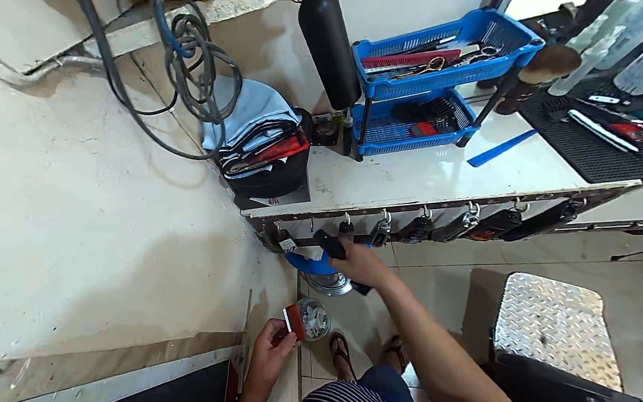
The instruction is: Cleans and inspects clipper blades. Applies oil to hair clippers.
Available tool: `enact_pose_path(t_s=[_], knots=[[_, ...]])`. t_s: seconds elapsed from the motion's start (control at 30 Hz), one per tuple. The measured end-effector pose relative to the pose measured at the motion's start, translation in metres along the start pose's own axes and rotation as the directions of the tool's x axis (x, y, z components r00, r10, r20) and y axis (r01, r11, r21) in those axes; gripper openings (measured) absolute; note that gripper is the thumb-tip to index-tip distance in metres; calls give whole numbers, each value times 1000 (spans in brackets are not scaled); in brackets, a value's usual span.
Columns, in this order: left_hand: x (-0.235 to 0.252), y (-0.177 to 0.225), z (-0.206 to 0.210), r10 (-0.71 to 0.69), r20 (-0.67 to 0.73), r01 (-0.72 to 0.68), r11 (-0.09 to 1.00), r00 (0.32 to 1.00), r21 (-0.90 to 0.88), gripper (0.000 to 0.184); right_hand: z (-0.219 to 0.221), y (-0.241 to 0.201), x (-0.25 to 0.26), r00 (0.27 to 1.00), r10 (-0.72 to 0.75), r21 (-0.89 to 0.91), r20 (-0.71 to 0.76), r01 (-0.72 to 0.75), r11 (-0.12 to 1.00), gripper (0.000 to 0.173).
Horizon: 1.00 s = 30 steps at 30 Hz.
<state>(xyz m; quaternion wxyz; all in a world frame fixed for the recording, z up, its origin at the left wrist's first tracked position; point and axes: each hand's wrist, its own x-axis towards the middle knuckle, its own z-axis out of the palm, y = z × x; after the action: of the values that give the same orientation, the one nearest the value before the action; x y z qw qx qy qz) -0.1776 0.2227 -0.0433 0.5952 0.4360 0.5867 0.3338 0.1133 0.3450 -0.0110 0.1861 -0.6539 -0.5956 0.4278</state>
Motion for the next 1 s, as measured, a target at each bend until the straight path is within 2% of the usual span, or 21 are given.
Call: enact_pose_path(t_s=[0.07, 0.13, 0.23, 0.3, 0.37, 0.4, 0.47, 0.53, 0.67, 0.77, 0.9, 0.93, 1.0], knots=[[0, 4, 1, 0, 6, 0, 1000, 1000, -27, 24, -34, -32, -3, 998, 42, -228, 47, -30, 973, 46], [4, 9, 2, 40, 1, -40, 998, 999, -48, 25, -53, -54, 7, 999, 35, -349, 35, -20, 937, 45], [7, 22, 6, 143, -57, -148, 985, 988, -87, 25, -69, -77, 17, 997, -40, -377, -61, 14, 926, 41], [9, 33, 11, 263, -120, -277, 953, 957, -119, 26, -71, -73, 7, 975, -169, -360, -141, 109, 927, 35], [12, 48, 15, 398, -153, -418, 900, 904, -127, 27, -53, -45, -9, 909, -343, -263, -235, 280, 923, 37], [14, 58, 19, 457, -145, -473, 875, 878, -105, 27, -41, -28, -19, 902, -350, -212, -253, 301, 930, 41], [17, 74, 34, 536, -63, -538, 843, 842, -24, 28, -12, 13, -43, 924, -262, -121, -277, 237, 964, 48], [23, 89, 65, 579, 96, -586, 802, 810, 113, 30, 17, 56, -69, 914, -205, -88, -349, 185, 979, 47], [30, 106, 148, 548, 375, -664, 615, 748, 425, 29, 53, 112, -125, 849, -121, -21, -515, 129, 991, 42], [14, 71, 172, 435, 536, -687, 524, 724, 503, 28, 53, 137, -173, 805, -16, 1, -593, 20, 1000, 40], [-35, 8, 154, 223, 589, -600, 544, 777, 586, 29, 70, 175, -244, 774, 144, 103, -617, -102, 989, 41], [-51, 9, 160, 249, 591, -609, 571, 767, 550, 28, 76, 180, -260, 760, 141, 97, -634, -103, 990, 40], [-86, 23, 184, 379, 605, -679, 615, 700, 401, 28, 93, 185, -288, 740, 121, 92, -662, -80, 992, 38]])
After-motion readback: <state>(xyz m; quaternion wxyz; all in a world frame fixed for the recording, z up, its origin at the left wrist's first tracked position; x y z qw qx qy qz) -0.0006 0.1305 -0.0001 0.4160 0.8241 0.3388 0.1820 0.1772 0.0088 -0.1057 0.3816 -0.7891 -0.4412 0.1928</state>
